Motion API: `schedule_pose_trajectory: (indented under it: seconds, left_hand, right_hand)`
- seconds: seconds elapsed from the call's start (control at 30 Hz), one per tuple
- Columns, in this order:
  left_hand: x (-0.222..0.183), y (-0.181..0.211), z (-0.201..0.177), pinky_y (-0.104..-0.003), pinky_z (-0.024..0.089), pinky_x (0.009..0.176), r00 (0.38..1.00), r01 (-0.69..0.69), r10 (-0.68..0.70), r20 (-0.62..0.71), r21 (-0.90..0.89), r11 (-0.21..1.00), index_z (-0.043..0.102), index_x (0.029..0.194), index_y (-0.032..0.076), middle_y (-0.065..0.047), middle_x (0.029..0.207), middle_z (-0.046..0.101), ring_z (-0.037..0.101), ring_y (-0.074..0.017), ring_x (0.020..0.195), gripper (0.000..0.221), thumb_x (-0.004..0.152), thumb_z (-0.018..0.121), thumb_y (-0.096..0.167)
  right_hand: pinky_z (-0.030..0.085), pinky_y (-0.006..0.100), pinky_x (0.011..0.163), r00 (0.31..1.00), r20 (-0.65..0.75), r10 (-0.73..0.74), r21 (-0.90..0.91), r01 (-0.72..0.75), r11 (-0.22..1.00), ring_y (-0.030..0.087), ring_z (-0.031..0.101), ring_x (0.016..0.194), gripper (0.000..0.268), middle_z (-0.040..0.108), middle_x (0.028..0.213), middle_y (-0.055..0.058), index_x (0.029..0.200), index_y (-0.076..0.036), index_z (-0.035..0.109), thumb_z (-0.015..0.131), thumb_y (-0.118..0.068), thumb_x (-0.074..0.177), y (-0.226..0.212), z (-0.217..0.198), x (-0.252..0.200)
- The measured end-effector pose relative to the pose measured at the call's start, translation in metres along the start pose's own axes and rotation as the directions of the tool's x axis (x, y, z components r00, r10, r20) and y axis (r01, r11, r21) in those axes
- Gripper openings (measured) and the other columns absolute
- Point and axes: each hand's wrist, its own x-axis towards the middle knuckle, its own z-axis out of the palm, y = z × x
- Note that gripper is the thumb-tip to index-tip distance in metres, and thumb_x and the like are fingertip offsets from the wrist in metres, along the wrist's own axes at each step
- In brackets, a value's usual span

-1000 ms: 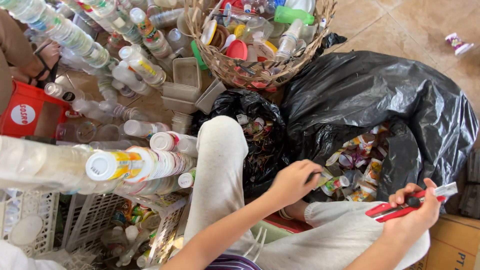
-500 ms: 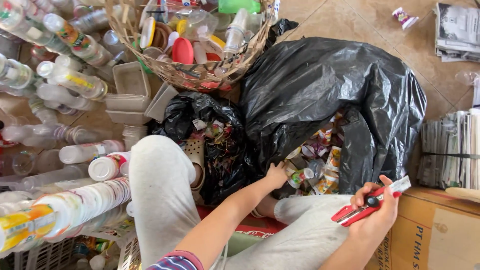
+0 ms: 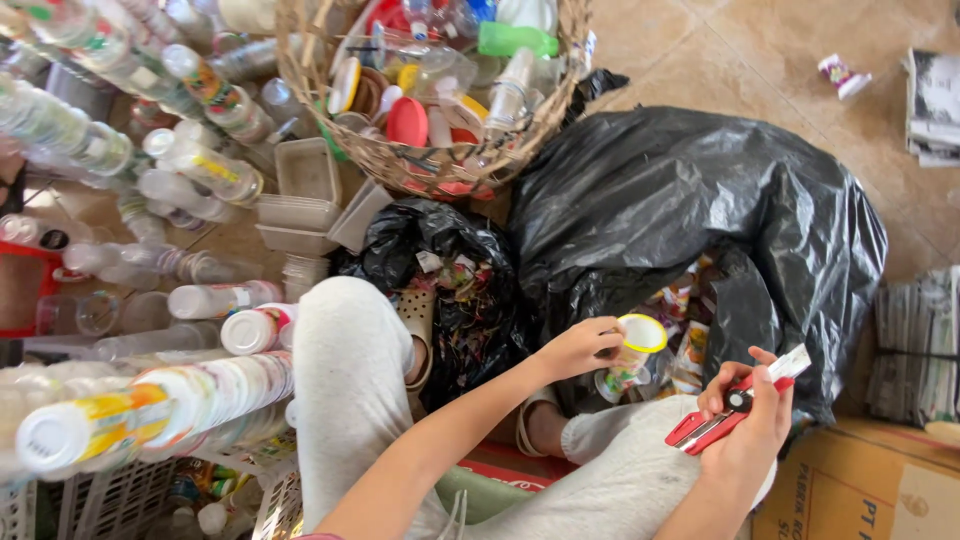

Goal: The person sits on the floor surrounded by plastic waste and uses a red utility knife to cut the labels off small plastic containers. They pick up each container, slice around the label, and place the container down.

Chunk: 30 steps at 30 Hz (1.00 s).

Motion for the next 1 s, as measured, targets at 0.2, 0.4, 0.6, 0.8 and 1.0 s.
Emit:
schedule_pose_trajectory:
  seconds: [0.2,0.4,0.6,0.8,1.0]
  left_hand:
    - [0.044,0.105,-0.113,-0.047,0.050,0.107,0.900,-0.355,0.426,-0.091,0.415,0.838,0.062,0.095,0.006,-0.004,0.119,0.056,0.059,-0.0335,0.119,0.020,0.090,0.080,0.013]
    - [0.021,0.163,-0.184,-0.050,0.052,0.104,0.815,-0.520,0.571,0.099,0.560,0.645,0.058,0.084,0.005,-0.007,0.125,0.056,0.055,-0.0353,0.131,0.018,0.090,0.075,0.003]
    - [-0.035,0.132,-0.174,-0.041,0.054,0.101,0.950,-0.233,0.257,-0.179,0.145,0.962,0.058,0.129,0.004,-0.016,0.148,0.056,0.065,-0.0348,0.116,0.048,0.084,0.075,0.000]
    - [-0.023,0.128,-0.195,-0.042,0.048,0.117,0.952,-0.120,0.170,-0.253,0.199,0.973,0.068,0.116,0.007,-0.016,0.152,0.048,0.054,-0.0348,0.140,0.048,0.072,0.089,0.006]
    - [-0.011,0.083,-0.192,-0.044,0.050,0.105,0.894,-0.233,0.255,-0.368,0.105,0.967,0.058,0.138,0.010,-0.009,0.127,0.069,0.067,-0.0321,0.120,0.047,0.096,0.074,0.022]
  right_hand:
    - [0.032,0.017,0.049,0.964,0.215,-0.155,-0.142,0.188,0.972,0.003,0.037,0.053,0.048,0.063,0.129,0.009,0.136,-0.008,0.041,0.057,0.000,0.091,0.007,0.033,-0.007]
    - [0.053,0.041,0.109,0.747,0.575,-0.335,-0.069,0.453,0.889,0.034,0.054,0.137,0.095,0.046,0.157,0.023,0.131,-0.011,0.041,0.083,0.006,0.048,0.031,0.071,-0.016]
    - [0.051,0.036,0.109,0.686,0.662,-0.301,-0.212,0.556,0.804,0.028,0.062,0.125,0.071,0.062,0.138,0.017,0.128,-0.001,0.054,0.078,0.009,0.062,0.029,0.122,-0.046]
    - [0.052,0.033,0.102,0.629,0.678,-0.381,-0.099,0.591,0.800,0.024,0.063,0.115,0.062,0.065,0.131,0.016,0.119,0.000,0.061,0.077,0.009,0.060,0.051,0.137,-0.038]
    - [0.049,0.053,0.102,0.501,0.665,-0.554,0.051,0.710,0.702,0.042,0.065,0.119,0.070,0.067,0.120,0.032,0.119,0.012,0.061,0.095,0.003,0.058,0.111,0.148,-0.008]
